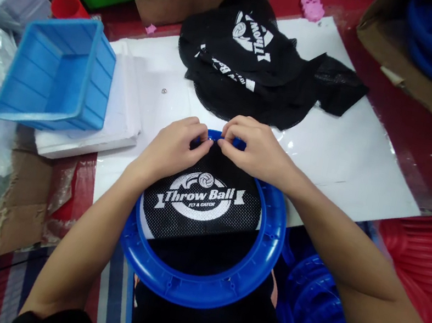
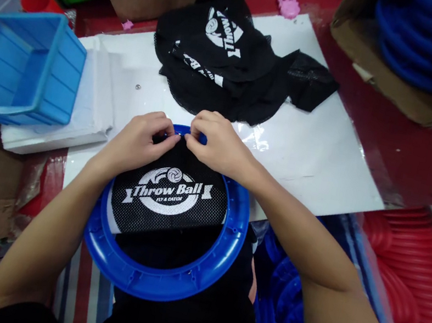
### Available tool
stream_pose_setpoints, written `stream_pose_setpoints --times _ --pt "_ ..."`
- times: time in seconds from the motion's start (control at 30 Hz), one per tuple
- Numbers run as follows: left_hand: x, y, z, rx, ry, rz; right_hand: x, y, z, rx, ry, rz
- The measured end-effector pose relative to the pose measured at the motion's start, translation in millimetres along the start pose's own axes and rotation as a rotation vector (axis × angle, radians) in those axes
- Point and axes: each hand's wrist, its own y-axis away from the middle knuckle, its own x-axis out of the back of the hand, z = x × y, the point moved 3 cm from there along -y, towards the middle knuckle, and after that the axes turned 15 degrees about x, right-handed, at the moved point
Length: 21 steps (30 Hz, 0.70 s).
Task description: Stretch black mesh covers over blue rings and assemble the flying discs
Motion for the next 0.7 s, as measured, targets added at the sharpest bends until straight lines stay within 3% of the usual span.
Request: stream_pose_setpoints --times 0.33,0.5,0.7 --pt "-0.1 -3.4 0.2 0.035 0.012 -0.007 0.1 -1.2 1.3 -0.017 -0.023 -0.001" --pt "0.3 -8.9 3.4 0.098 -0.016 -0.075 0.4 -2.4 3.2 -0.036 -0.07 0.016" --pt "1.3 -13.8 3.3 0.181 -0.003 -0.07 -0.8 -4.3 6.9 -0.059 -0.099 0.018"
